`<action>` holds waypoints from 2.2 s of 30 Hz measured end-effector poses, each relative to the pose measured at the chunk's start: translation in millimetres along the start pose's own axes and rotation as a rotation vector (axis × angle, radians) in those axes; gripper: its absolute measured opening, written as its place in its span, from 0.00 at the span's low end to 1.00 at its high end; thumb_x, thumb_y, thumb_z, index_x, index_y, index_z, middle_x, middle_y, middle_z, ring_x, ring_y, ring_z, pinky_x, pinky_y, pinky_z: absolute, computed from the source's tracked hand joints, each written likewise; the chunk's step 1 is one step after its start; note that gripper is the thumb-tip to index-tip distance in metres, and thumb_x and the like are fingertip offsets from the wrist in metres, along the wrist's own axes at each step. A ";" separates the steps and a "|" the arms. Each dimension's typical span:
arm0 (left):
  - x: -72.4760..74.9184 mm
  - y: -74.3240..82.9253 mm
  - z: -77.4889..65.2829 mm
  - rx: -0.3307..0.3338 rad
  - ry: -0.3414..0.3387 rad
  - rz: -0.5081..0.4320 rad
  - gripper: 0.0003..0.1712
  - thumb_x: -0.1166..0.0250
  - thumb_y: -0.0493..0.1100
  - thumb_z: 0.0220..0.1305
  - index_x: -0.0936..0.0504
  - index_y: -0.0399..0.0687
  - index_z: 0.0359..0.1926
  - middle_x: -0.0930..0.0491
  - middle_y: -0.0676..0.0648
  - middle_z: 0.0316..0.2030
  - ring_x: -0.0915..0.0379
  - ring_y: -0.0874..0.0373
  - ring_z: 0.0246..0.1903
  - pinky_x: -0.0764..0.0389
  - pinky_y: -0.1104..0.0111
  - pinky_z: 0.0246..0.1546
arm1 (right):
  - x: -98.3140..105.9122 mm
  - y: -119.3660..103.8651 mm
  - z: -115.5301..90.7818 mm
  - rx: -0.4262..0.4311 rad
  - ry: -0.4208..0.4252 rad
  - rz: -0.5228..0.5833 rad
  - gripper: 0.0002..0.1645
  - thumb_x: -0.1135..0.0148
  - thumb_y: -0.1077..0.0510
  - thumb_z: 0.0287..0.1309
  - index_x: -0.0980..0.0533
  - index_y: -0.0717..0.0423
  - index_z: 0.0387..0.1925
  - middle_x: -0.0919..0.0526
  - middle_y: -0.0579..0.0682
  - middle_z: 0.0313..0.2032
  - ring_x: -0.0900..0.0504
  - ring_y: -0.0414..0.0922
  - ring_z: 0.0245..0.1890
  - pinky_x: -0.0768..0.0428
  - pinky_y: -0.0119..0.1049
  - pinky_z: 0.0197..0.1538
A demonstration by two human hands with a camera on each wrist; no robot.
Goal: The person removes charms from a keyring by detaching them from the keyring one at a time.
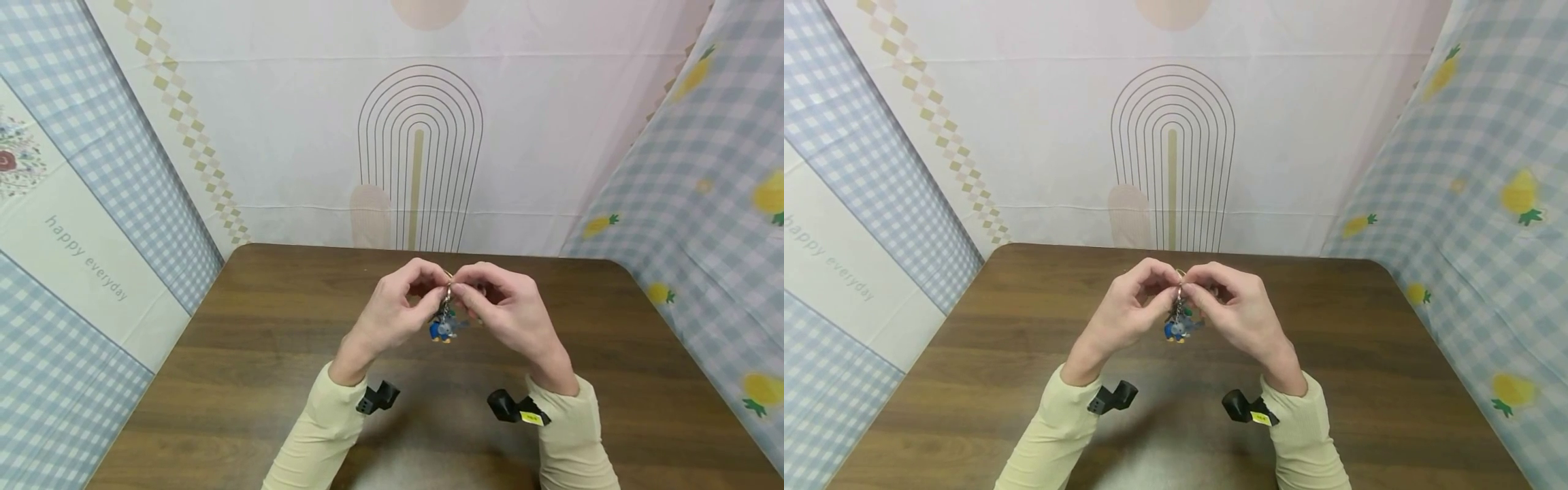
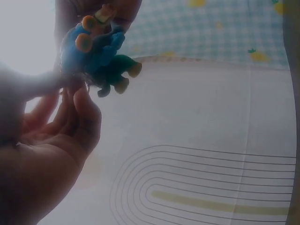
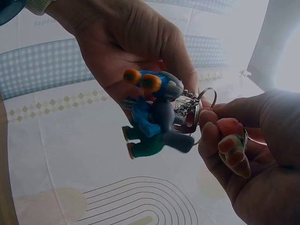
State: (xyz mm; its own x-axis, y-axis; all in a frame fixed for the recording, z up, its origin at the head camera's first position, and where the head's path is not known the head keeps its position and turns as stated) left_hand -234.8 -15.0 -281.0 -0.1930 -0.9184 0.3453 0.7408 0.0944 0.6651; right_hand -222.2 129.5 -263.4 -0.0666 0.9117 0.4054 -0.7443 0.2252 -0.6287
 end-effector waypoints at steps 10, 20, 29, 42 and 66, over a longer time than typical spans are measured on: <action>-1.4 -0.9 -3.8 0.083 -0.079 -0.142 0.06 0.37 0.33 0.64 0.22 0.41 0.42 0.19 0.44 0.37 0.25 0.62 0.32 0.20 0.71 0.31 | -1.7 -9.6 -2.1 0.087 -0.036 0.004 0.15 0.37 0.77 0.52 0.21 0.57 0.37 0.24 0.46 0.25 0.28 0.35 0.21 0.29 0.26 0.21; -1.8 -2.2 -3.2 0.068 -0.085 -0.137 0.05 0.37 0.30 0.62 0.24 0.41 0.38 0.21 0.45 0.33 0.28 0.62 0.28 0.24 0.73 0.27 | -5.7 -7.4 -2.2 0.042 -0.103 -0.073 0.12 0.38 0.73 0.57 0.23 0.55 0.38 0.23 0.43 0.30 0.30 0.34 0.22 0.30 0.25 0.23; -4.9 -4.4 -1.6 0.099 -0.059 -0.198 0.04 0.38 0.31 0.63 0.24 0.39 0.38 0.23 0.43 0.31 0.29 0.61 0.27 0.26 0.74 0.27 | -2.7 -7.0 -3.0 0.003 -0.113 -0.096 0.12 0.38 0.72 0.57 0.24 0.54 0.38 0.25 0.42 0.28 0.31 0.34 0.21 0.30 0.26 0.22; -2.0 -5.1 -0.4 0.118 -0.032 -0.208 0.05 0.39 0.31 0.63 0.24 0.43 0.39 0.24 0.45 0.31 0.30 0.59 0.27 0.27 0.73 0.27 | -0.4 -11.2 -5.1 -0.013 -0.099 -0.073 0.13 0.36 0.72 0.56 0.23 0.52 0.38 0.25 0.41 0.28 0.31 0.35 0.21 0.30 0.27 0.22; 2.1 -6.4 -3.2 0.189 0.022 -0.199 0.02 0.37 0.32 0.61 0.23 0.38 0.32 0.21 0.41 0.28 0.26 0.65 0.24 0.20 0.70 0.26 | 0.2 -11.0 -6.3 -0.057 -0.103 -0.075 0.11 0.33 0.67 0.56 0.21 0.47 0.35 0.24 0.40 0.25 0.30 0.35 0.19 0.30 0.28 0.20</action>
State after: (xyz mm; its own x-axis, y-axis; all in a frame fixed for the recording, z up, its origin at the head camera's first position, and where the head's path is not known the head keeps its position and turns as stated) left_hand -237.8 -18.8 -286.7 -0.3073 -0.9340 0.1825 0.5562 -0.0206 0.8308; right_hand -209.8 129.4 -260.6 -0.0825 0.8520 0.5169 -0.7112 0.3130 -0.6294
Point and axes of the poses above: each hand's wrist, its own z-axis towards the middle knuckle, its own x-axis out of the back of the hand, y = z × x, the point moved 7 cm from there along z, towards the middle knuckle
